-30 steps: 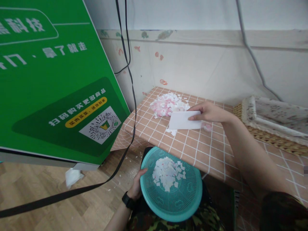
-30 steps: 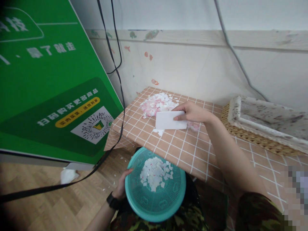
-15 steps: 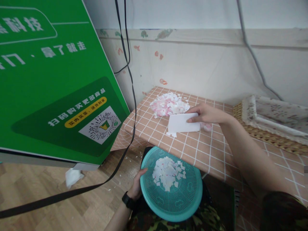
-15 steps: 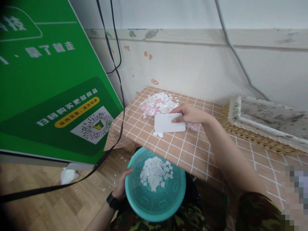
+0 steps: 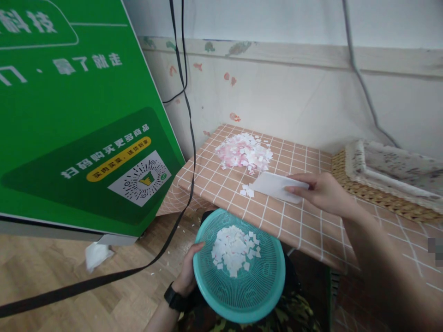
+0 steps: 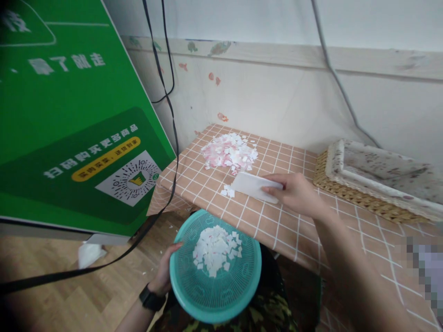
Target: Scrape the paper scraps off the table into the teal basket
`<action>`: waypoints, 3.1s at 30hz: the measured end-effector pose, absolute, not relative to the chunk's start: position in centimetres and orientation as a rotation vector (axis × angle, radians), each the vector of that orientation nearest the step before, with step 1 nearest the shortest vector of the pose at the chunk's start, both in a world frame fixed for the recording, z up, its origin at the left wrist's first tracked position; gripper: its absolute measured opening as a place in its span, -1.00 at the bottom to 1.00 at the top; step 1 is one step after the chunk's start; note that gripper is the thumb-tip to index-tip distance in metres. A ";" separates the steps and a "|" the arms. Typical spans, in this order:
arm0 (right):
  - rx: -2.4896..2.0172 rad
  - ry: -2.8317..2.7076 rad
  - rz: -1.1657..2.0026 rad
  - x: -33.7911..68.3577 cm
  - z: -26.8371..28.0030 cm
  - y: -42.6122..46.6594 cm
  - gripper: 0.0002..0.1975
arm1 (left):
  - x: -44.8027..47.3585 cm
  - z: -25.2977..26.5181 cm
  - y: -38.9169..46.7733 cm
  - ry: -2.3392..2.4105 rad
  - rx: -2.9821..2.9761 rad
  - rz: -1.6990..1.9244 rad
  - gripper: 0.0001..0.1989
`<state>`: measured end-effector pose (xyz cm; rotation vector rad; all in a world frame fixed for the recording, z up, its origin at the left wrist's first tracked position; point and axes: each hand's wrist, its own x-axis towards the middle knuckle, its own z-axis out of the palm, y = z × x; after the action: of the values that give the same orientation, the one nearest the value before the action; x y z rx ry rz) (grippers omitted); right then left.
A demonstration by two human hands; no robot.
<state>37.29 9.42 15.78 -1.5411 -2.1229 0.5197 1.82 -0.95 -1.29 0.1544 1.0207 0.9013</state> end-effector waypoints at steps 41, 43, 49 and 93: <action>-1.664 -2.081 0.002 29.5 13.0 3.3 -0.64 | 0.6 3.5 0.6 0.870 0.154 1.032 -0.80; -1.614 -2.095 0.077 29.3 13.5 4.0 -0.66 | 0.5 3.5 0.7 0.850 0.172 1.030 -0.77; -1.604 -2.052 0.104 29.2 13.8 5.0 -0.67 | 0.3 3.5 1.1 0.856 0.178 1.048 -0.75; -1.701 -1.993 -0.350 30.5 12.5 3.4 -0.70 | -0.5 1.7 0.7 0.756 0.166 1.009 -0.83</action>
<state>30.50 3.44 12.46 -1.7006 -1.9925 -0.3498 -0.50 0.69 1.70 0.1657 0.7555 1.0093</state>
